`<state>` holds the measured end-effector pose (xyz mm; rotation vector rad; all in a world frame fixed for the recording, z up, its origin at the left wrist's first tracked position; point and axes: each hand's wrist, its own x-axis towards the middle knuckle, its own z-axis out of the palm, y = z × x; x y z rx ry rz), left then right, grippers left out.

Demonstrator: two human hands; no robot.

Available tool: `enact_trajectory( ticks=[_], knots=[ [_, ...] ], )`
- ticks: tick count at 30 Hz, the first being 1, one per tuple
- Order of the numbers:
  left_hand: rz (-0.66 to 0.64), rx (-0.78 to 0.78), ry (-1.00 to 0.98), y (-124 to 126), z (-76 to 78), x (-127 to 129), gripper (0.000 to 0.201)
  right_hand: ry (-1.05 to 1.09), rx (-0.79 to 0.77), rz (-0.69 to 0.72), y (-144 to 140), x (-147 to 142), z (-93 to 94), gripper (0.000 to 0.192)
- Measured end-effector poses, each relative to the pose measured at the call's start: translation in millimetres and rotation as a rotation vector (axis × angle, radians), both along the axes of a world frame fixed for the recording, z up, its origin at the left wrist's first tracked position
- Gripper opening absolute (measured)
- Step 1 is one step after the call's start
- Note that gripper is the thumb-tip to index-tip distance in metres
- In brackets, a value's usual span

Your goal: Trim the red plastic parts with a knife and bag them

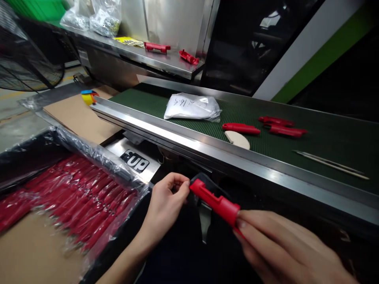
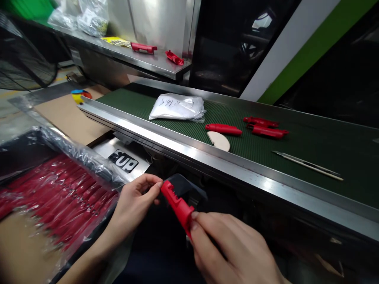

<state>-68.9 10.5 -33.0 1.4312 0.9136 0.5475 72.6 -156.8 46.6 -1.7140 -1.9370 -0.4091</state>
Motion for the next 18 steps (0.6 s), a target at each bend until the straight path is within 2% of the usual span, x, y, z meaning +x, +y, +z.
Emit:
enact_trajectory(
  ticks=[4,8,13,18],
  knots=[
    [0.03,-0.122,-0.063,-3,-1.6,4,0.022,-0.08,-0.022,0.042,2,-8,-10.0,0.019],
    [0.084,-0.163,-0.106,-3,-0.3,2,0.024,-0.063,-0.008,0.032,-1,-15,-23.4,0.017],
    [0.09,-0.169,-0.133,-7,8.5,2,0.021,-0.072,0.046,0.04,3,-16,-37.1,0.015],
    [0.064,-0.117,-0.126,-7,14.0,1,0.02,-0.185,0.047,0.097,7,-6,-49.6,0.026]
  ],
)
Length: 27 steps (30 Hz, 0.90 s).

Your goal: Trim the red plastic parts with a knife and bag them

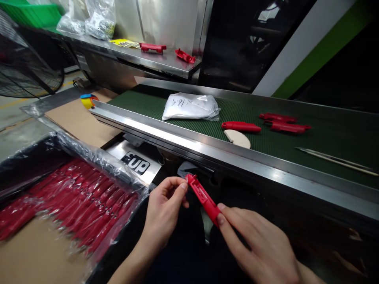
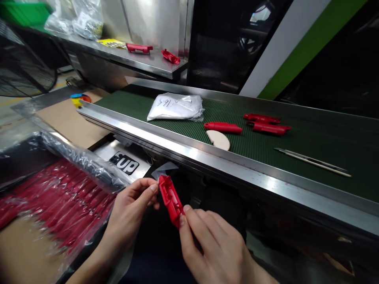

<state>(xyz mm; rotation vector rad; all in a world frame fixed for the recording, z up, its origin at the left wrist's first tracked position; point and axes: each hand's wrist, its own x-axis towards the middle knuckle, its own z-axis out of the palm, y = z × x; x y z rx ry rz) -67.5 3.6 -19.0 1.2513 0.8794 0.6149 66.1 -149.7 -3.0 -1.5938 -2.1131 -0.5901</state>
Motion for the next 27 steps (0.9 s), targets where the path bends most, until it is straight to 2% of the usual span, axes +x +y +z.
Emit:
enact_trajectory(
  ticks=[4,8,10,13,16,18,20,22,25,27],
  knots=[
    [-0.013,0.1,0.027,3,-5.6,-3,0.018,0.035,-0.073,0.137,1,7,-7.5,0.032],
    [-0.045,0.273,0.085,-1,-13.8,-6,0.013,0.01,-0.119,0.111,5,11,-8.8,0.028],
    [-0.043,0.347,0.092,-7,-18.2,-7,0.01,0.079,-0.094,0.085,8,8,-9.9,0.024],
    [-0.012,0.405,0.067,-19,-27.6,-7,0.007,0.343,0.018,-0.007,11,-5,-15.3,0.022],
    [0.055,0.433,0.051,-30,-39.7,-6,0.005,0.754,0.131,-0.255,14,-26,-25.3,0.019],
    [0.087,0.455,0.051,-35,-46.2,-5,0.005,1.098,0.092,-0.396,17,-37,-32.9,0.012],
    [0.093,0.501,0.037,-37,-48.7,-4,0.007,1.312,-0.008,-0.424,21,-41,-39.3,0.009],
    [0.081,0.576,0.011,-34,-46.7,-6,0.009,1.24,-0.031,-0.365,25,-36,-42.6,0.01],
    [0.061,0.693,0.017,-20,-38.1,-14,0.011,0.802,-0.042,-0.191,28,-17,-39.7,0.025],
    [0.032,0.729,0.07,-12,-31.1,-20,0.01,0.529,-0.118,-0.054,29,-4,-34.1,0.037]
  ],
)
